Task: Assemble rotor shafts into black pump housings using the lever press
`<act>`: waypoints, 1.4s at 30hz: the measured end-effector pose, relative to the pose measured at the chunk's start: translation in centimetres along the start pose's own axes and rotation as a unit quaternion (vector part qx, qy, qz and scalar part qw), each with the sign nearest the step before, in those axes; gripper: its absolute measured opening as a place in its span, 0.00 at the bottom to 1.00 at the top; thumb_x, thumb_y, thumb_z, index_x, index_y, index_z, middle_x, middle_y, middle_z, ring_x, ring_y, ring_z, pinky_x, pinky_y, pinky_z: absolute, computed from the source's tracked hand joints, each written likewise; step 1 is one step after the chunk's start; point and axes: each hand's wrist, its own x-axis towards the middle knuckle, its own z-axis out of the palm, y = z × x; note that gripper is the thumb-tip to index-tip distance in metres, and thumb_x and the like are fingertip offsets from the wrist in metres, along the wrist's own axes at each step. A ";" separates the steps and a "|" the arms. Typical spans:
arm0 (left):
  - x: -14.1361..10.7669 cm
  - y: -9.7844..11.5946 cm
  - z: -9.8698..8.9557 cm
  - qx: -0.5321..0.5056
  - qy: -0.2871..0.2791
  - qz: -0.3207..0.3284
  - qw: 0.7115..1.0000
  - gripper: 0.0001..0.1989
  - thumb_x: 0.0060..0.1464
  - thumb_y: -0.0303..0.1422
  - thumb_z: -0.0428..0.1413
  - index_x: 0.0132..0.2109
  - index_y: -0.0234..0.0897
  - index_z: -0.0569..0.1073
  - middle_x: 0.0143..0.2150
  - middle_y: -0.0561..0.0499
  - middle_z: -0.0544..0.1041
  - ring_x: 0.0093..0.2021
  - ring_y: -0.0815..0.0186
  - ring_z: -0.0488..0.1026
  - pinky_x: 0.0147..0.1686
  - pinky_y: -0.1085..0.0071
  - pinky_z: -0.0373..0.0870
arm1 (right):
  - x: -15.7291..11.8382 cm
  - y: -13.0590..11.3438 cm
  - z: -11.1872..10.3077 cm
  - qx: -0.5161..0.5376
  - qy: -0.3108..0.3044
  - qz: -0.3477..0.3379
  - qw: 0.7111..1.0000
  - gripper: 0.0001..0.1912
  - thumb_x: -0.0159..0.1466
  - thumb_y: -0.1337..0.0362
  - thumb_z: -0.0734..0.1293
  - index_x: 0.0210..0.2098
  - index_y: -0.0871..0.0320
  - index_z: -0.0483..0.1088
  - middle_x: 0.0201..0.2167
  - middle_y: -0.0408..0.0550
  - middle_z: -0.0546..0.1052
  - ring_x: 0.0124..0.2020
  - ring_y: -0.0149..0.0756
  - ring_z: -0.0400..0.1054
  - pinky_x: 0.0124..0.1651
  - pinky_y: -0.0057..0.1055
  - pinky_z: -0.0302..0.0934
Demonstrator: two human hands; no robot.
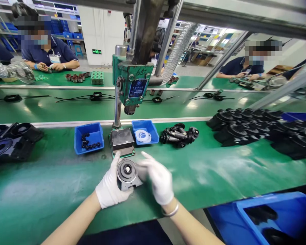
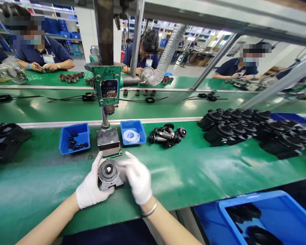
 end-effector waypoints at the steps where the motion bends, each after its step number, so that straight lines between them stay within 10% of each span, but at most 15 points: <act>1: 0.0 0.0 0.0 0.008 0.001 -0.005 1.000 0.57 0.44 0.28 0.59 0.70 0.36 0.28 0.63 0.37 0.64 0.63 0.52 0.65 0.63 0.51 0.60 | -0.1 0.3 -0.2 0.015 0.057 0.017 0.998 0.21 0.72 0.54 0.54 0.39 0.56 0.75 0.34 0.50 0.79 0.39 0.41 0.75 0.47 0.40 0.70; 4: 0.1 -0.1 0.1 0.019 0.003 -0.008 1.000 0.57 0.43 0.28 0.59 0.70 0.35 0.29 0.62 0.37 0.64 0.63 0.52 0.65 0.63 0.50 0.59 | -0.3 0.8 -0.1 0.049 0.082 0.058 0.994 0.18 0.71 0.53 0.56 0.49 0.56 0.70 0.36 0.50 0.78 0.34 0.39 0.74 0.41 0.37 0.71; 8: 0.3 0.0 0.2 0.001 0.004 0.004 1.000 0.57 0.45 0.28 0.58 0.69 0.35 0.26 0.65 0.37 0.61 0.65 0.53 0.62 0.64 0.53 0.59 | 0.1 0.6 0.7 0.016 -0.112 -0.012 0.993 0.29 0.67 0.48 0.62 0.62 0.55 0.62 0.59 0.54 0.68 0.62 0.49 0.61 0.65 0.48 0.54; 14: 0.1 -0.2 0.1 0.035 0.003 -0.011 0.999 0.57 0.43 0.29 0.59 0.70 0.35 0.29 0.63 0.36 0.62 0.64 0.50 0.63 0.64 0.48 0.57 | 0.0 0.7 -0.7 0.067 0.110 0.072 0.989 0.19 0.71 0.55 0.55 0.33 0.55 0.72 0.26 0.47 0.76 0.27 0.39 0.71 0.41 0.40 0.70; 19: 0.3 -0.1 0.1 0.014 0.005 0.003 1.000 0.56 0.46 0.28 0.58 0.69 0.38 0.26 0.64 0.36 0.62 0.64 0.52 0.63 0.64 0.49 0.59 | 0.5 0.5 0.8 0.012 -0.087 0.033 0.996 0.28 0.66 0.46 0.60 0.58 0.57 0.66 0.52 0.54 0.74 0.54 0.46 0.68 0.58 0.44 0.62; 23: 0.1 -0.6 0.1 0.033 0.006 -0.002 0.999 0.56 0.45 0.29 0.59 0.70 0.39 0.29 0.64 0.37 0.62 0.64 0.50 0.63 0.63 0.45 0.57 | 0.3 0.6 -1.1 0.026 0.049 0.050 0.997 0.28 0.72 0.49 0.51 0.25 0.54 0.71 0.16 0.45 0.69 0.23 0.40 0.68 0.36 0.40 0.67; 27: -0.2 -1.4 0.2 0.032 -0.003 0.000 0.999 0.55 0.47 0.31 0.59 0.70 0.40 0.30 0.65 0.36 0.60 0.64 0.48 0.62 0.63 0.44 0.56 | 3.8 0.6 -4.4 -0.120 0.059 0.094 0.987 0.22 0.72 0.54 0.53 0.33 0.56 0.73 0.14 0.40 0.64 0.16 0.35 0.60 0.29 0.34 0.63; 33: 0.0 -1.9 0.3 0.016 -0.006 0.017 1.000 0.54 0.48 0.32 0.59 0.70 0.39 0.29 0.65 0.34 0.61 0.64 0.48 0.64 0.62 0.46 0.59 | 13.3 2.2 -6.1 -0.550 -0.209 -0.050 0.807 0.13 0.67 0.63 0.63 0.47 0.58 0.76 0.55 0.57 0.71 0.55 0.52 0.63 0.54 0.46 0.57; 42: 0.1 -2.6 0.3 -0.002 -0.013 -0.001 1.000 0.50 0.53 0.37 0.58 0.70 0.41 0.31 0.66 0.34 0.60 0.65 0.47 0.62 0.63 0.42 0.56 | 16.1 4.1 -5.3 -0.561 -0.287 -0.087 0.771 0.13 0.66 0.67 0.64 0.45 0.66 0.76 0.54 0.60 0.72 0.54 0.51 0.64 0.53 0.41 0.58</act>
